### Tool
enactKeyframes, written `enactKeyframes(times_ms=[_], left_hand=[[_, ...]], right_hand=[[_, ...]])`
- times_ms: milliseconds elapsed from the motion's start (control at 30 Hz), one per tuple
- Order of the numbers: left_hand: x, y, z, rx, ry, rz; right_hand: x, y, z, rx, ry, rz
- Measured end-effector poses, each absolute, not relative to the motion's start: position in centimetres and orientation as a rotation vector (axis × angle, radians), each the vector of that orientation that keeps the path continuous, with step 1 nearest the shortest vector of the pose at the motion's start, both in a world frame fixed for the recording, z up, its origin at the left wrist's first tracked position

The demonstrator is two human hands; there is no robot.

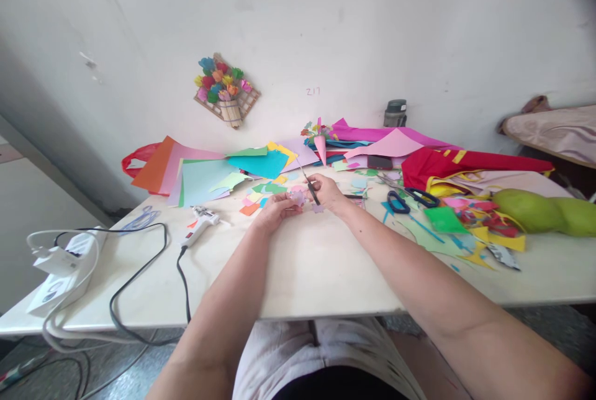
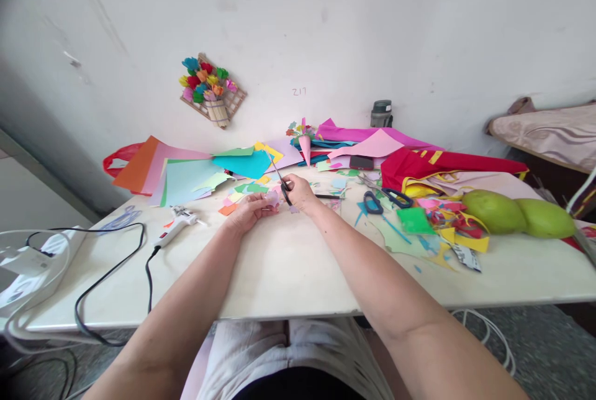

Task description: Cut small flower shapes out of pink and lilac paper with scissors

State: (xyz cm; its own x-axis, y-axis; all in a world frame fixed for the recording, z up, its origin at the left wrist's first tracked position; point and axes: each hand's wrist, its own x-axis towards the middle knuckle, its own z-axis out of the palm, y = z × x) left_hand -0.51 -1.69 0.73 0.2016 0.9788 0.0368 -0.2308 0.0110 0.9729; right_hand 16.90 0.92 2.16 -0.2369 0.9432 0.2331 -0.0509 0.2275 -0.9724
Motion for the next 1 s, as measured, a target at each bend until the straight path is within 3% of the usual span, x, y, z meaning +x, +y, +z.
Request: enactKeyframes(times_ms=[667, 1000], left_hand=[[-1.0, -1.2, -0.1, 1.070, 0.918, 1.442], [-1.0, -1.5, 0.4, 1.004, 0.889, 1.445]], right_hand=[[19.0, 0.3, 2.8, -0.929, -1.808, 1.433], [19.1, 0.8, 2.5, -0.942, -1.999, 1.348]])
